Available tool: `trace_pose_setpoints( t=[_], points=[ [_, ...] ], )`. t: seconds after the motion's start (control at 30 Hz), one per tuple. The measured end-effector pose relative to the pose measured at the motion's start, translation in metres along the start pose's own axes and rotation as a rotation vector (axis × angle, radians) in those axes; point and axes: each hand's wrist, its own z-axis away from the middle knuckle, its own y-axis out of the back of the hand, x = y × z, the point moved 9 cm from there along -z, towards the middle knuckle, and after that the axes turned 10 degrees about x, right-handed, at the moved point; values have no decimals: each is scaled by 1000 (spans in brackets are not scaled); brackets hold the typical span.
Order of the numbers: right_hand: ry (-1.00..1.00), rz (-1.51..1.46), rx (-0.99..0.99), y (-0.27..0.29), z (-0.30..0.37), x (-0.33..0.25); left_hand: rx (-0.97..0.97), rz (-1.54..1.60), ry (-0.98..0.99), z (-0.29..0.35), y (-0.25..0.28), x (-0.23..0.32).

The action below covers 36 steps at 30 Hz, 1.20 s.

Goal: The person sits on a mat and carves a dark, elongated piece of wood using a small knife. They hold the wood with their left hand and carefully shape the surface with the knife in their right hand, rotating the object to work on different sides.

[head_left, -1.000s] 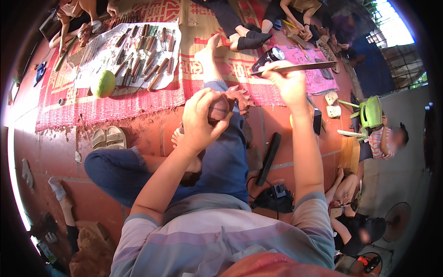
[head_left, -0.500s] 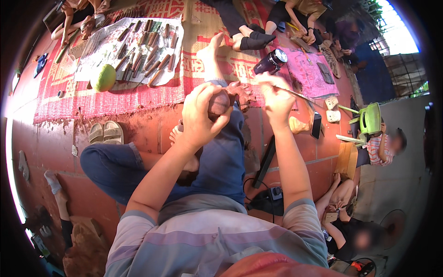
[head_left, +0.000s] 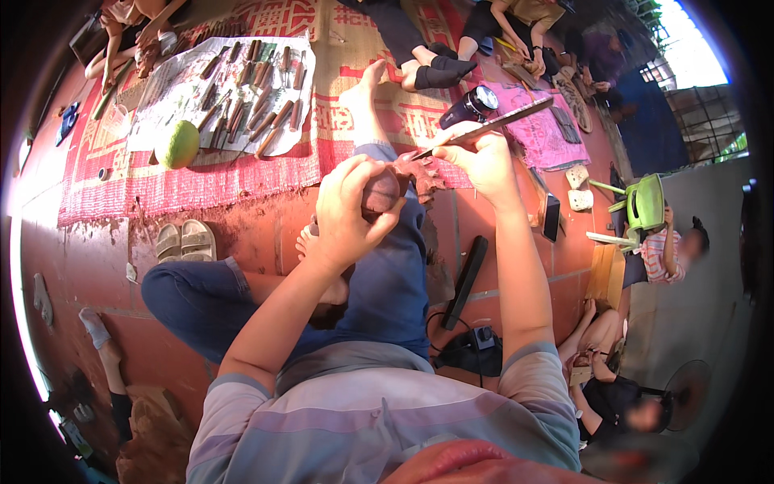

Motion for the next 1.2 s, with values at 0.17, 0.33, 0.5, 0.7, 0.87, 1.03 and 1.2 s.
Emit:
trace_pose_setpoints(
  t=[0.17, 0.33, 0.5, 0.7, 0.87, 1.03, 1.2],
  points=[
    [294, 224, 602, 73, -4, -31, -22, -4, 0, 6, 0, 2],
    [118, -130, 644, 86, 32, 26, -61, 32, 31, 10, -8, -14],
    [-345, -569, 824, 38, 112, 136, -263, -18, 284, 50, 9, -61],
    [-551, -805, 847, -15, 163, 189, -874, -571, 288, 152, 70, -108],
    [-474, -811, 829, -27, 173, 195, -1209, -753, 217, 200, 63, -94],
    [-423, -809, 796, -27, 172, 192, -1245, -874, 274, 228, 47, -110],
    [-411, -800, 689, -34, 173, 193, -1286, -962, 297, 223, 35, -102]
  ],
)
